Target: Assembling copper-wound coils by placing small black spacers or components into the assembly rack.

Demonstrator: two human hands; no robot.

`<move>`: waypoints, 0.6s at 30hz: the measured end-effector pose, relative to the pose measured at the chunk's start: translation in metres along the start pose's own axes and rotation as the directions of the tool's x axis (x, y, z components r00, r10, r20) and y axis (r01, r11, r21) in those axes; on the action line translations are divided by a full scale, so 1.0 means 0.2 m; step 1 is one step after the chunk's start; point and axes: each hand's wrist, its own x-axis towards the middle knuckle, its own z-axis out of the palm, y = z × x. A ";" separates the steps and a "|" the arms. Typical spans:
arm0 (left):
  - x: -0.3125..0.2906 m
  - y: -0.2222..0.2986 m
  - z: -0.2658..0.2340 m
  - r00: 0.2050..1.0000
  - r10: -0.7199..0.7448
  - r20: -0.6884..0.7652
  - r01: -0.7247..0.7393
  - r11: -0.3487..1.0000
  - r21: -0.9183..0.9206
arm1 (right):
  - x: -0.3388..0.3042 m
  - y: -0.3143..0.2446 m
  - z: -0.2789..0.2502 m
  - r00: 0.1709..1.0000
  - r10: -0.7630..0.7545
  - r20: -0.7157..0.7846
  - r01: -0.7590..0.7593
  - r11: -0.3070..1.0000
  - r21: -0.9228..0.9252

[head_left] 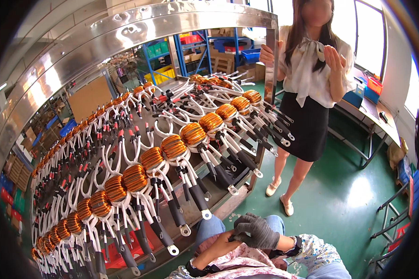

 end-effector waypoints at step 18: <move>0.03 0.11 -0.02 0.990 0.053 0.130 -0.016 0.965 -0.263 | 0.03 0.02 -0.08 0.847 0.528 0.058 -0.246 0.292 0.924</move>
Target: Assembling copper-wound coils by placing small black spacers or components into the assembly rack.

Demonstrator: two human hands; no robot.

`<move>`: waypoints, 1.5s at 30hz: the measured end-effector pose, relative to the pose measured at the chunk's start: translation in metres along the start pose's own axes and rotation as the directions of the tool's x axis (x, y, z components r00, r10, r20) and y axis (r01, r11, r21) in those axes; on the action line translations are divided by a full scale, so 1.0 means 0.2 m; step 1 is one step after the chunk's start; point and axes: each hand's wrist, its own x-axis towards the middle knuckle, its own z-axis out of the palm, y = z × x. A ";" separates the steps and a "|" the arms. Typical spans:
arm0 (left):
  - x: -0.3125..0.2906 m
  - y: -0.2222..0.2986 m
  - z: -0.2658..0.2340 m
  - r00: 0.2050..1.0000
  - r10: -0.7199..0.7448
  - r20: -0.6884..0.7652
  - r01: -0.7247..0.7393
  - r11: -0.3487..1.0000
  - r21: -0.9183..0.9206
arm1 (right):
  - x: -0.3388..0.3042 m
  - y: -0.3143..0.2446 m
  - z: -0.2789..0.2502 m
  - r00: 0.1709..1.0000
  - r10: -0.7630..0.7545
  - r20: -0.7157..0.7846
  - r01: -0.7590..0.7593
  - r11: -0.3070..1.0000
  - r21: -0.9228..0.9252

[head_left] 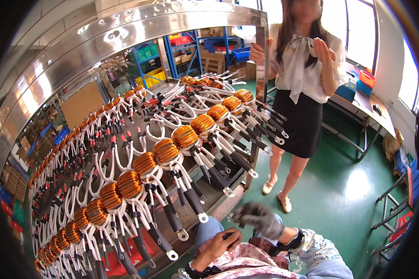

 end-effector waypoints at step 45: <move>-0.15 -0.73 -0.49 0.864 -0.421 -0.275 0.279 0.856 -0.435 | 0.59 -0.63 -0.50 0.395 -0.876 0.278 0.021 -0.294 -0.956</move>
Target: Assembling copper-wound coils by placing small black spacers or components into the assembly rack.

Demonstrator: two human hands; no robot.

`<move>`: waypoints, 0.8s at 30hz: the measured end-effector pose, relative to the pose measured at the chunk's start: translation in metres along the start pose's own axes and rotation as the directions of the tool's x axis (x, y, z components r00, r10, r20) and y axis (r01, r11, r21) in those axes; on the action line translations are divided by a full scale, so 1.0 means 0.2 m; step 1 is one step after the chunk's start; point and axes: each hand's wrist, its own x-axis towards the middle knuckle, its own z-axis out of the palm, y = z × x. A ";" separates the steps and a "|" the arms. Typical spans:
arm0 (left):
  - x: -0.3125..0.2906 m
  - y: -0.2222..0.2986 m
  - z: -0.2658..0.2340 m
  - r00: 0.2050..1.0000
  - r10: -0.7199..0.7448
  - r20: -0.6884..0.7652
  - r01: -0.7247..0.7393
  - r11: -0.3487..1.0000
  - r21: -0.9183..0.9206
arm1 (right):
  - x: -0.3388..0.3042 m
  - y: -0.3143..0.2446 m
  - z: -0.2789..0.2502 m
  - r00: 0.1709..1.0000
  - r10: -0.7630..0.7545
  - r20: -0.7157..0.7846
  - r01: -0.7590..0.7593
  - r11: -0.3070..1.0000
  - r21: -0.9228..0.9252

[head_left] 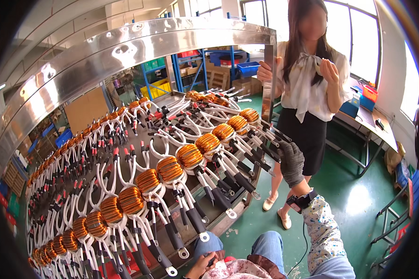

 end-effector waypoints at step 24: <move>0.00 -0.01 -0.01 0.999 -0.003 -0.044 0.002 1.000 -0.011 | 0.02 0.00 0.11 0.973 0.223 -0.052 -0.209 0.958 0.195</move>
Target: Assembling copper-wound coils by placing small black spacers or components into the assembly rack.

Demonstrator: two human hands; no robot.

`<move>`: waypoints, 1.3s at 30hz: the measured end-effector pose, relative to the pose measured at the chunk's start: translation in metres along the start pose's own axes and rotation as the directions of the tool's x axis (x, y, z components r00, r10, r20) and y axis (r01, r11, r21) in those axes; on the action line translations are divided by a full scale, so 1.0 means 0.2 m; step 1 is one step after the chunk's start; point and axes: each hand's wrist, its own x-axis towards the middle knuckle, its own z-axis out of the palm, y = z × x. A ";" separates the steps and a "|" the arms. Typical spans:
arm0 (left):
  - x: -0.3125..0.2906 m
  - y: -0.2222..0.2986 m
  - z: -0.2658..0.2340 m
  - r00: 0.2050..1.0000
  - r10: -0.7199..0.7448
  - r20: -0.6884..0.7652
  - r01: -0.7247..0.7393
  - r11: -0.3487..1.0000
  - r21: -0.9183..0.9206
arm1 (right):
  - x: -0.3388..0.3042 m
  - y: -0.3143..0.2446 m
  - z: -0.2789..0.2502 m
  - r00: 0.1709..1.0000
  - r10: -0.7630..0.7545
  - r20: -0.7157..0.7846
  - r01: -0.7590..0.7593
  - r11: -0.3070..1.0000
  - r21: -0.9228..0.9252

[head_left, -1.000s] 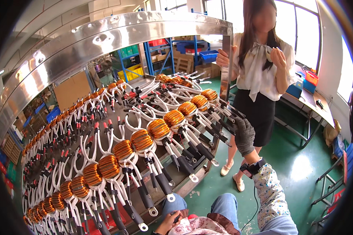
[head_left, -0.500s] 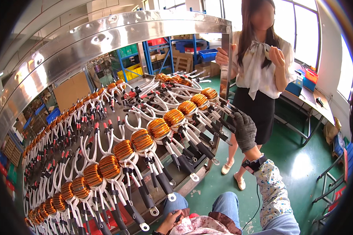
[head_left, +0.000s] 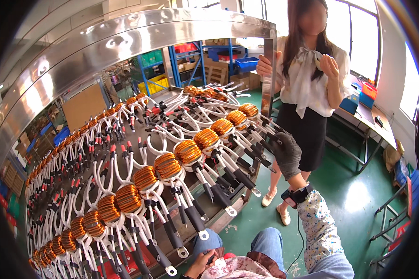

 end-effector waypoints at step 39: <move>-0.31 0.39 0.69 0.958 0.127 0.258 -0.210 0.922 0.326 | -1.06 -0.52 -0.35 0.520 -0.006 0.854 -0.602 0.707 0.372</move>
